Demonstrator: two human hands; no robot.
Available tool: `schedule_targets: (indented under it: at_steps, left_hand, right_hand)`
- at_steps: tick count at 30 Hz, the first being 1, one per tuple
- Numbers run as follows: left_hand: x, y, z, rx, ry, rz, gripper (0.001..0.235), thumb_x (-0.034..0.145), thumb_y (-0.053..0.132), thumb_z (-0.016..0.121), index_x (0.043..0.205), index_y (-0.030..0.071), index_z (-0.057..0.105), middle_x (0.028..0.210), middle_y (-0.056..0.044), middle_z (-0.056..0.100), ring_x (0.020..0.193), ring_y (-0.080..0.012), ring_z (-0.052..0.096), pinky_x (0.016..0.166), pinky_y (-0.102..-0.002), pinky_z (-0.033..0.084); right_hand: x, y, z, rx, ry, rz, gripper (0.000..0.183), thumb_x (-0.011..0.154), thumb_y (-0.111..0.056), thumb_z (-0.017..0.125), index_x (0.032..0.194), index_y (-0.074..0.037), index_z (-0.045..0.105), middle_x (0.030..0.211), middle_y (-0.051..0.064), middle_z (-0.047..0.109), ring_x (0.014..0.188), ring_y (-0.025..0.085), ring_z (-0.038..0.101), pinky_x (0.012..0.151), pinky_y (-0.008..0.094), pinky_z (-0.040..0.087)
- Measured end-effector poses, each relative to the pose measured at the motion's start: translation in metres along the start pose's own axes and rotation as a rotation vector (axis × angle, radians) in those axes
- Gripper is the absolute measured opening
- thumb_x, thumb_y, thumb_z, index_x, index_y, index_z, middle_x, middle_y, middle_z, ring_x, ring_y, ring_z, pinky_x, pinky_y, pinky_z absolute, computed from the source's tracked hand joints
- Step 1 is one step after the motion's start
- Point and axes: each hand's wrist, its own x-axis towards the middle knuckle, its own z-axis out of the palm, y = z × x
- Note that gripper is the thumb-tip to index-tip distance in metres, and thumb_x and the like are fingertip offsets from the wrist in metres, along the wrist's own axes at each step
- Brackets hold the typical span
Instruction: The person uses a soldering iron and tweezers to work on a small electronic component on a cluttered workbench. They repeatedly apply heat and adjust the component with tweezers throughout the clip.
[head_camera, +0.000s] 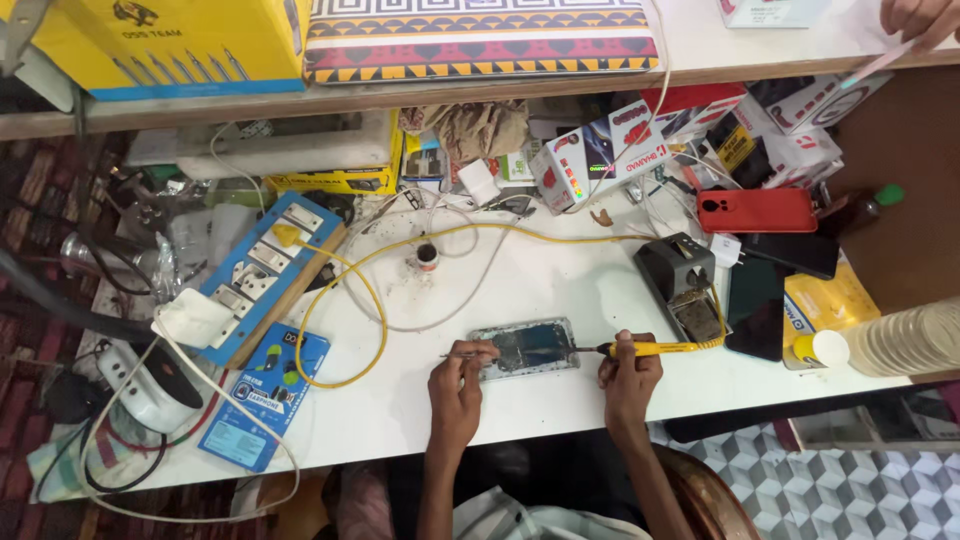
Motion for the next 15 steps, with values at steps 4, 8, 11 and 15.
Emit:
schedule_targets:
  at_steps: [4, 8, 11, 15]
  left_hand:
    - [0.0039, 0.0023, 0.0002, -0.029, 0.001, -0.002, 0.018, 0.103, 0.003, 0.046, 0.107, 0.001, 0.063, 0.102, -0.008, 0.076, 0.09, -0.018, 0.074, 0.08, -0.029, 0.056]
    - [-0.0001, 0.0052, -0.0022, 0.02, -0.007, -0.083, 0.016, 0.103, 0.005, 0.048, 0.104, 0.001, 0.064, 0.098, -0.006, 0.077, 0.073, -0.0154, 0.067, 0.066, -0.029, 0.051]
    - [0.0017, 0.0047, -0.0001, 0.003, -0.015, -0.148, 0.016, 0.102, 0.005, 0.049, 0.104, 0.002, 0.065, 0.097, -0.006, 0.077, 0.063, -0.0128, 0.058, 0.057, -0.028, 0.045]
    - [0.0038, -0.0016, 0.0005, -0.04, -0.01, 0.103, 0.015, 0.109, 0.002, 0.046, 0.108, 0.002, 0.061, 0.099, -0.004, 0.073, 0.084, -0.0073, 0.065, 0.071, -0.024, 0.05]
  right_hand:
    - [0.0017, -0.0013, -0.0005, 0.01, -0.002, 0.0, 0.028, 0.106, -0.027, 0.057, 0.089, -0.007, 0.049, 0.065, 0.0, 0.045, 0.045, 0.007, 0.043, 0.04, 0.025, 0.036]
    - [-0.0019, 0.0019, -0.0018, 0.021, 0.017, 0.008, 0.027, 0.106, -0.026, 0.057, 0.09, -0.006, 0.048, 0.066, 0.0, 0.045, 0.045, 0.008, 0.043, 0.04, 0.025, 0.036]
    - [0.001, 0.0015, -0.0023, 0.019, 0.03, 0.02, 0.026, 0.105, -0.026, 0.058, 0.091, -0.006, 0.049, 0.066, 0.0, 0.045, 0.045, 0.008, 0.044, 0.04, 0.025, 0.036]
    - [0.0024, 0.0025, -0.0017, 0.021, 0.017, 0.005, 0.027, 0.106, -0.024, 0.059, 0.09, -0.006, 0.048, 0.065, 0.002, 0.045, 0.046, 0.008, 0.042, 0.04, 0.025, 0.034]
